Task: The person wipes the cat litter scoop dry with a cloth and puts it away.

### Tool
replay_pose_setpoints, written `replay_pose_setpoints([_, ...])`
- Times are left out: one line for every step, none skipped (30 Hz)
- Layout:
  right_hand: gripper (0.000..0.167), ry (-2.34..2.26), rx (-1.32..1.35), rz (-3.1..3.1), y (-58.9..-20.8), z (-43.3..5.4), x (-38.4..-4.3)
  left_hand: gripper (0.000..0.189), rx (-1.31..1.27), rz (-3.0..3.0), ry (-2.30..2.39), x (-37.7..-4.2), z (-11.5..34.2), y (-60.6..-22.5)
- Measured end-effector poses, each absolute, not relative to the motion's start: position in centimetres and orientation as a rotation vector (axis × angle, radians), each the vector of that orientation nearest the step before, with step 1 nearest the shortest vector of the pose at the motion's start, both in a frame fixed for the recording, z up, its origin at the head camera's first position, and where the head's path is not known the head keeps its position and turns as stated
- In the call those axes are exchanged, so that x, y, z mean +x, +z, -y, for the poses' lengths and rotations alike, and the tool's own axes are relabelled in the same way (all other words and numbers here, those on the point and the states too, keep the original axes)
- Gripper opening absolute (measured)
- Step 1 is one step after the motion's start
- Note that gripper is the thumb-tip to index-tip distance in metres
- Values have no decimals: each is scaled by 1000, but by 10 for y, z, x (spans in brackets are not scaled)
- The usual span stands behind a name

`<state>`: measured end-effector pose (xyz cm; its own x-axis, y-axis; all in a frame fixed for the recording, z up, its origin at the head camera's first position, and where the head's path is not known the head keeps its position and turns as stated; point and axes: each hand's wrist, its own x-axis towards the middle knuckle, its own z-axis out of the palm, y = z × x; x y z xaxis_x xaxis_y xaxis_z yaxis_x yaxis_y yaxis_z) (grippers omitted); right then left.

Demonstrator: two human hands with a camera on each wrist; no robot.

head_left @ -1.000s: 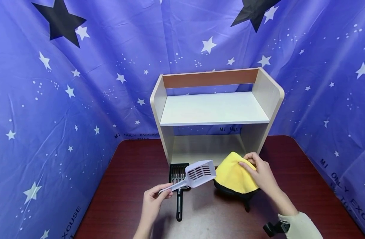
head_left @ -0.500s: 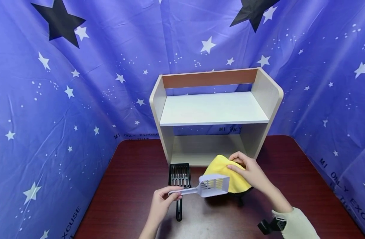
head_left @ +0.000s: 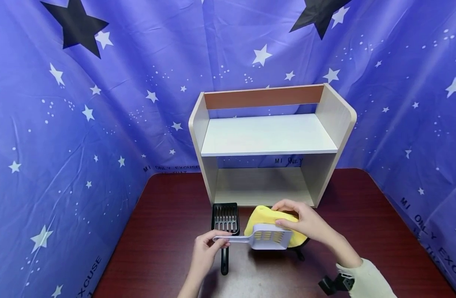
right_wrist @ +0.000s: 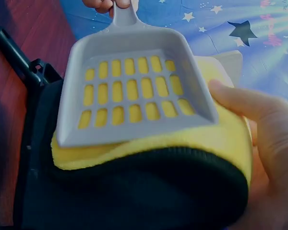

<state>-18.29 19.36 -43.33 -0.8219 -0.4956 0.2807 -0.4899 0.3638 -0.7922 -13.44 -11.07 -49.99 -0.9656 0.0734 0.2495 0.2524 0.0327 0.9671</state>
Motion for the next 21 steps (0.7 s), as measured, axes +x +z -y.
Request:
replay_pose_setpoints([22,-1482,-965,-2575,-433,-195,-182,13,-332,2153,-2071,-135,111,-499])
replay_pose_setpoints([24,-1461,-994,-2562,-433,-196,-182,13,-324,2148,-2073,-135,110,-499])
replay_pose_setpoints([26,-1442,-1023,-2552,-433,-197,-181,12,-318,2145,-2075,-135,110,-499])
replay_pose_setpoints([26,-1429,-1045,-2535,-433,-199,-181,12,-311,2141,-2077,-135,110,-498])
replay_pose_setpoints([27,-1419,-1066,-2515,-433,-200,-181,12,-310,2140,-2078,-135,111,-498])
replay_pose_setpoints([27,-1412,-1083,-2492,-433,-201,-181,12,-308,2140,-2078,-135,111,-498])
replay_pose_setpoints([28,-1412,-1088,-2466,-434,-202,-181,12,-307,2141,-2078,-135,111,-498])
replay_pose_setpoints([28,-1414,-1093,-2443,-434,-202,-181,12,-307,2142,-2079,-135,111,-498])
replay_pose_setpoints([28,-1421,-1093,-2420,-434,-203,-181,12,-308,2143,-2081,-135,111,-498])
replay_pose_setpoints([28,-1428,-1089,-2397,-434,-203,-181,12,-307,2143,-2084,-136,111,-498])
replay_pose_setpoints([29,-1436,-1084,-2379,-434,-203,-182,12,-307,2143,-2088,-136,111,-498])
replay_pose_setpoints([29,-1445,-1074,-2366,-434,-203,-182,12,-305,2141,-2093,-136,112,-498])
replay_pose_setpoints([29,-1453,-1068,-2357,-434,-203,-182,12,-304,2140,-2096,-136,112,-498])
replay_pose_setpoints([29,-1457,-1067,-2353,-434,-203,-182,12,-303,2139,-2098,-136,112,-498])
replay_pose_setpoints([29,-1457,-1067,-2352,-434,-203,-182,12,-301,2136,-2098,-136,112,-498])
replay_pose_setpoints([29,-1454,-1074,-2358,-435,-203,-183,12,-298,2133,-2097,-135,112,-498])
replay_pose_setpoints([29,-1453,-1080,-2368,-436,-203,-183,12,-292,2128,-2095,-135,113,-498])
replay_pose_setpoints([29,-1448,-1088,-2383,-436,-203,-183,12,-286,2121,-2095,-135,113,-499])
replay_pose_setpoints([29,-1445,-1099,-2396,-437,-203,-183,11,-282,2114,-2093,-135,114,-499])
replay_pose_setpoints([28,-1446,-1104,-2403,-437,-203,-183,11,-275,2105,-2092,-135,114,-499])
replay_pose_setpoints([28,-1446,-1110,-2417,-438,-203,-183,11,-267,2095,-2092,-135,115,-499])
